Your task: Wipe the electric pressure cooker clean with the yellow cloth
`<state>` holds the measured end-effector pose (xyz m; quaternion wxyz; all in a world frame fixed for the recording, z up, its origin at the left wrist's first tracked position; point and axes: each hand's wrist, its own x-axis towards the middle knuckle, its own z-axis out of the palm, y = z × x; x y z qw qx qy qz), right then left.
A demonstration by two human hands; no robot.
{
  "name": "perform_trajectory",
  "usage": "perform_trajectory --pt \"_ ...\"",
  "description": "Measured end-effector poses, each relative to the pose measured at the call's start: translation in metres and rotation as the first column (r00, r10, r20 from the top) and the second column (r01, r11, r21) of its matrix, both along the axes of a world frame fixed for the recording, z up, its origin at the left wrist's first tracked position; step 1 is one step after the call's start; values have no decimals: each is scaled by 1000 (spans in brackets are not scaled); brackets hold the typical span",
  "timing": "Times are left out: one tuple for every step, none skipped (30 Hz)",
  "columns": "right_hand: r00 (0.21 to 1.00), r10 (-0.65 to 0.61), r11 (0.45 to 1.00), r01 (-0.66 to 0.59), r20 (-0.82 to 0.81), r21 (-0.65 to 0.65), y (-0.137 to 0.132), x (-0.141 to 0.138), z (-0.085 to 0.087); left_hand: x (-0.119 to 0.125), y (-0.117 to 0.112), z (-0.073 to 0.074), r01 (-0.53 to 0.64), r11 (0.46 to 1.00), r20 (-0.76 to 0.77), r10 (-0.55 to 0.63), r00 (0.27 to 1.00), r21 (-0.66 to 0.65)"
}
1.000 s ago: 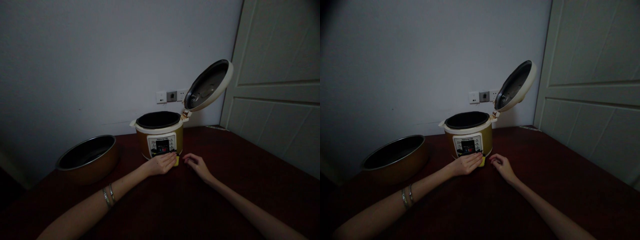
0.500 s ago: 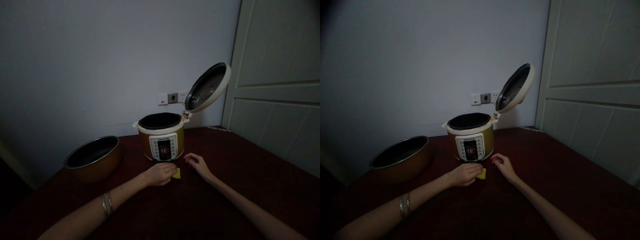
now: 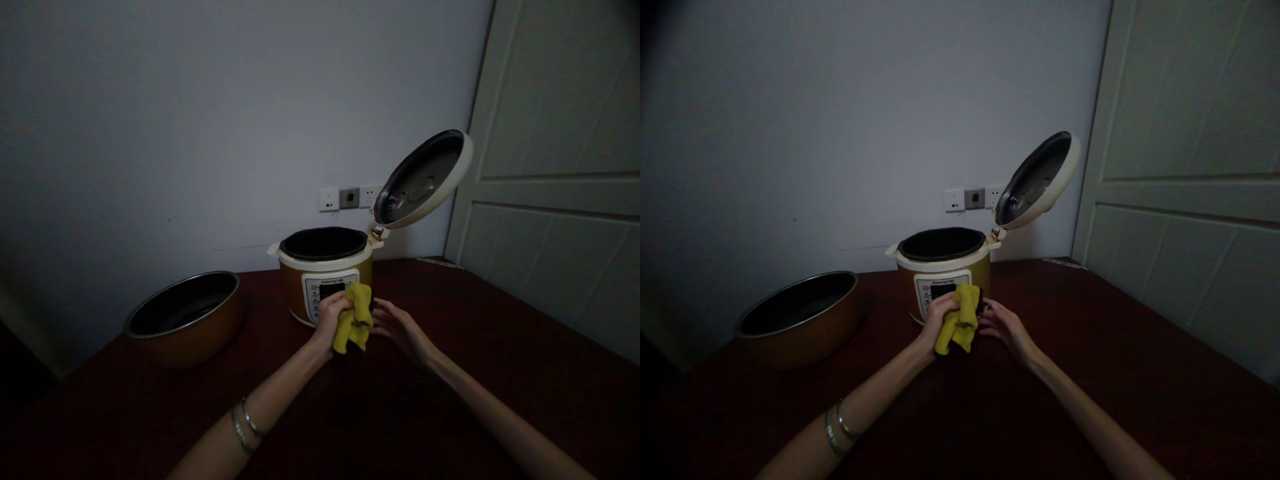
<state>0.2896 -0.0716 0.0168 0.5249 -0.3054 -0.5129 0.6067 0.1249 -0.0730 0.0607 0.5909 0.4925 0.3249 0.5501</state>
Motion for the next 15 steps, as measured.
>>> perform_trajectory --pt "1000 -16 1000 16 8 19 -4 -1 5 1 0 1 24 999 36 -23 999 -22" --pt "998 -46 998 44 35 47 -9 -3 9 2 -1 1 43 999 45 -42 998 -26" --pt "993 -87 993 81 75 81 -14 -5 14 2 -3 2 55 998 29 -54 998 -15" --pt "985 -131 986 118 115 114 -18 -7 17 3 -4 2 55 998 -5 -55 998 8" --pt "975 -167 979 147 146 141 -22 -10 20 4 -5 3 46 998 -49 -44 998 44" --pt "968 -188 975 163 164 152 -26 -13 23 4 -6 3 31 995 -100 -22 995 91" --pt "966 -198 974 174 168 148 -28 -16 24 4 -6 4 11 989 -154 11 988 147" --pt "966 -202 974 181 163 134 -29 -18 26 4 -6 4 -8 978 -205 52 977 211" --pt "966 -205 975 188 155 115 -30 -20 26 4 -6 5 -21 962 -250 92 964 272" --pt "966 -212 975 198 150 101 -30 -21 26 3 -5 6 -28 946 -287 126 950 323" --pt "962 -227 972 215 149 94 -29 -21 27 1 -4 7 -28 933 -311 148 939 359" --pt "957 -248 967 235 154 95 -28 -20 27 -1 -2 9 -20 924 -324 154 933 381" --pt "949 -268 962 255 165 101 -27 -17 27 -4 -1 12 -6 920 -325 145 934 393" --pt "941 -285 957 270 183 105 -26 -13 28 -7 0 15 9 917 -317 128 940 399" --pt "933 -300 953 283 201 109 -25 -9 29 -12 1 20 22 914 -303 112 946 404"
